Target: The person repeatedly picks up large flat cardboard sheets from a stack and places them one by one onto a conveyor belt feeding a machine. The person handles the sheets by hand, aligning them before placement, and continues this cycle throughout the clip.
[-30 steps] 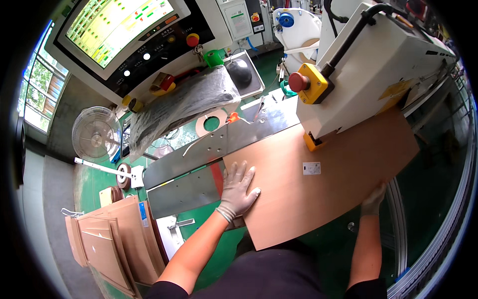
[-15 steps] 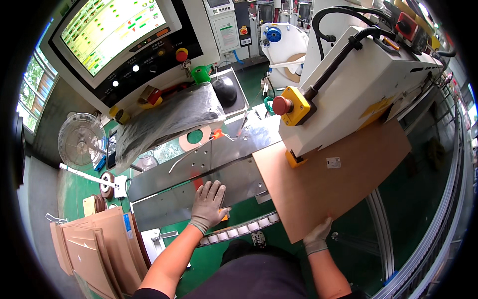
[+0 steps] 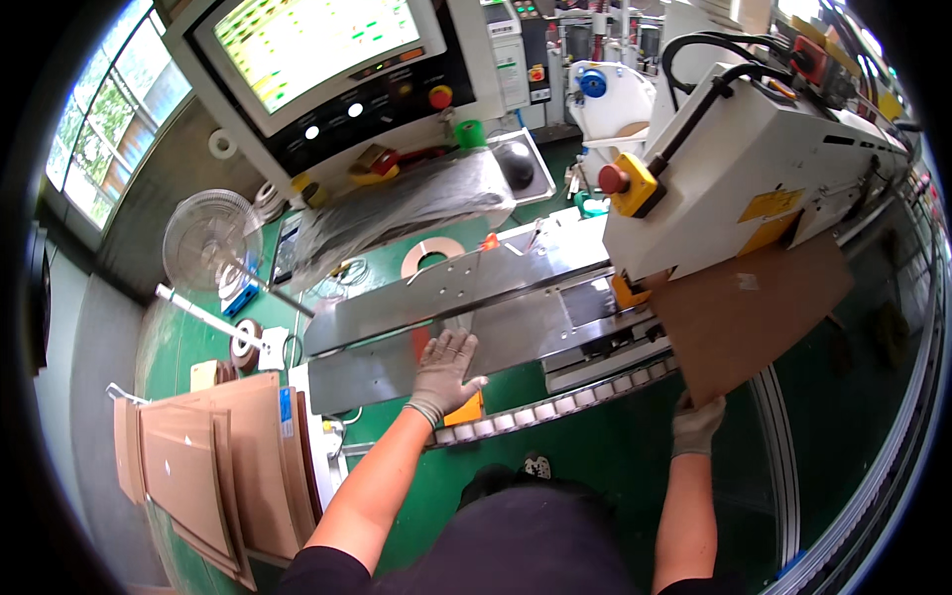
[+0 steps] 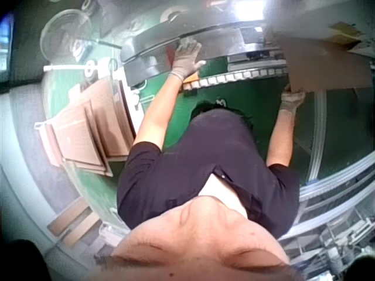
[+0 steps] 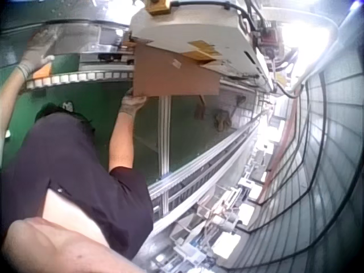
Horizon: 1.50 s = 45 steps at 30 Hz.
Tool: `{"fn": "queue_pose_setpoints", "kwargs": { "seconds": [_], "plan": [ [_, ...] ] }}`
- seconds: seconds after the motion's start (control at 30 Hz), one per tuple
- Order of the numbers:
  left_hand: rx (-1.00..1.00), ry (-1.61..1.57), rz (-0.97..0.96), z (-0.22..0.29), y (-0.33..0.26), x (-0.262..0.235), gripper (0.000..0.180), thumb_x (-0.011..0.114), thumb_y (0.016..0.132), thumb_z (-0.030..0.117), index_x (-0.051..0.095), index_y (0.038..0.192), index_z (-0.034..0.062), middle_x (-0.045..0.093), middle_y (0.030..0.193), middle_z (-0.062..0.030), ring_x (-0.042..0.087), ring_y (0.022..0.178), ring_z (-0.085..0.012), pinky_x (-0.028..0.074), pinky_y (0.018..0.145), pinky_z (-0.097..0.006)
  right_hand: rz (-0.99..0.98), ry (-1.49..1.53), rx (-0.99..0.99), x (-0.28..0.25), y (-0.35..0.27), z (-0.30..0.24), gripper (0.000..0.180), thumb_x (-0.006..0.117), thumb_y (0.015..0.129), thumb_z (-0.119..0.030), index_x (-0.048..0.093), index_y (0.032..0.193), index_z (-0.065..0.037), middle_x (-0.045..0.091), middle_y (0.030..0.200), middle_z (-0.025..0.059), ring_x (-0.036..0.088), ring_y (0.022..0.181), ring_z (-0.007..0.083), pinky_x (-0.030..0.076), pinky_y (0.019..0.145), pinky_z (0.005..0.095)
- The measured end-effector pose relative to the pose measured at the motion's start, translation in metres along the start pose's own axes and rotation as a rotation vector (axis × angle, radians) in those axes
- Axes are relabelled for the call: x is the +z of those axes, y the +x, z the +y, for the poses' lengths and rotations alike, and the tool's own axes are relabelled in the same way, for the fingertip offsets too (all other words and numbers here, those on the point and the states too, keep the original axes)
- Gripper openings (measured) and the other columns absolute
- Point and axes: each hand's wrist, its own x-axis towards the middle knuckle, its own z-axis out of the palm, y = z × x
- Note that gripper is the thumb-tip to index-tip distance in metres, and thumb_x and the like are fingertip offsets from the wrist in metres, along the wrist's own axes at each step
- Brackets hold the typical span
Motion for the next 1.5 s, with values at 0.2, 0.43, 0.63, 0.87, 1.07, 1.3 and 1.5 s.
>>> {"fn": "queue_pose_setpoints", "kwargs": {
  "seconds": [0.2,0.43,0.63,0.87,1.07,1.3,1.5],
  "plan": [
    [-0.409,0.047,0.037,-0.114,-0.104,0.024,0.094,0.065,0.088,0.055,0.027,0.164,0.0148,0.022,0.171,-0.0144,0.018,0.158,-0.0355,0.013,0.128,-0.050,-0.459,-0.421,0.520,0.029,-0.169,0.079,0.039,0.060,0.101,-0.050,0.067,0.104,-0.012,0.065,0.079,0.0011,0.065,0.076,0.0193,0.051,0.065,0.0328],
    [-0.723,0.001,-0.124,-0.190,-0.188,0.004,0.103,0.074,0.089,0.035,0.012,0.164,0.0034,0.013,0.170,-0.0263,0.004,0.159,-0.0417,0.001,0.130,-0.045,-1.771,-0.452,-0.583,0.211,-0.347,-0.031,0.034,0.072,0.094,-0.033,0.067,0.079,-0.002,0.063,0.070,0.0065,0.066,0.063,0.0279,0.052,0.058,0.0337],
    [-0.654,0.015,-0.110,-0.204,-0.195,0.015,0.105,0.073,0.089,0.035,0.008,0.164,0.0003,0.013,0.169,-0.0279,0.002,0.160,-0.0383,-0.002,0.129,-0.046,-1.853,-0.425,-1.117,0.254,-0.410,-0.070,0.019,0.074,0.080,-0.020,0.064,0.087,-0.004,0.054,0.067,0.0022,0.065,0.069,0.0202,0.046,0.053,0.0302],
    [-0.572,-0.021,-0.040,-0.208,-0.180,0.020,0.102,0.072,0.089,0.038,0.013,0.163,-0.0011,0.009,0.170,-0.0262,-0.002,0.160,-0.0382,-0.002,0.129,-0.046,-1.550,-0.734,-1.151,0.220,-0.449,-0.060,0.018,0.073,0.091,-0.009,0.065,0.076,-0.013,0.070,0.073,-0.0072,0.070,0.068,0.0036,0.050,0.053,0.0211],
    [-0.677,-0.065,-0.071,-0.214,-0.210,0.018,0.105,0.073,0.088,0.043,0.012,0.166,0.0081,0.007,0.171,-0.0250,0.001,0.157,-0.0472,0.009,0.129,-0.048,-1.972,-0.628,-0.987,0.257,-0.495,-0.046,0.031,0.074,0.084,-0.034,0.062,0.082,-0.006,0.052,0.070,0.0022,0.062,0.070,0.0209,0.046,0.055,0.0321],
    [-0.494,-0.465,0.179,-0.199,-0.262,0.007,0.079,0.072,0.090,0.035,0.040,0.156,0.0044,0.023,0.168,-0.0235,0.022,0.156,-0.0391,0.026,0.125,-0.044,-2.312,-0.226,-1.001,0.276,-0.529,0.016,0.046,0.070,0.093,-0.052,0.062,0.084,-0.007,0.052,0.073,0.0006,0.061,0.071,0.0202,0.042,0.053,0.0291],
    [-1.013,-1.132,0.701,-0.212,-0.460,0.034,0.037,0.064,0.103,0.024,0.065,0.128,-0.0029,0.069,0.122,-0.0112,0.064,0.116,-0.0199,0.050,0.102,-0.034,-2.305,-0.045,-0.776,0.281,-0.572,0.086,0.016,0.070,0.092,-0.014,0.063,0.078,-0.013,0.068,0.074,-0.0049,0.069,0.070,0.0081,0.045,0.052,0.0199]
  ]
}}
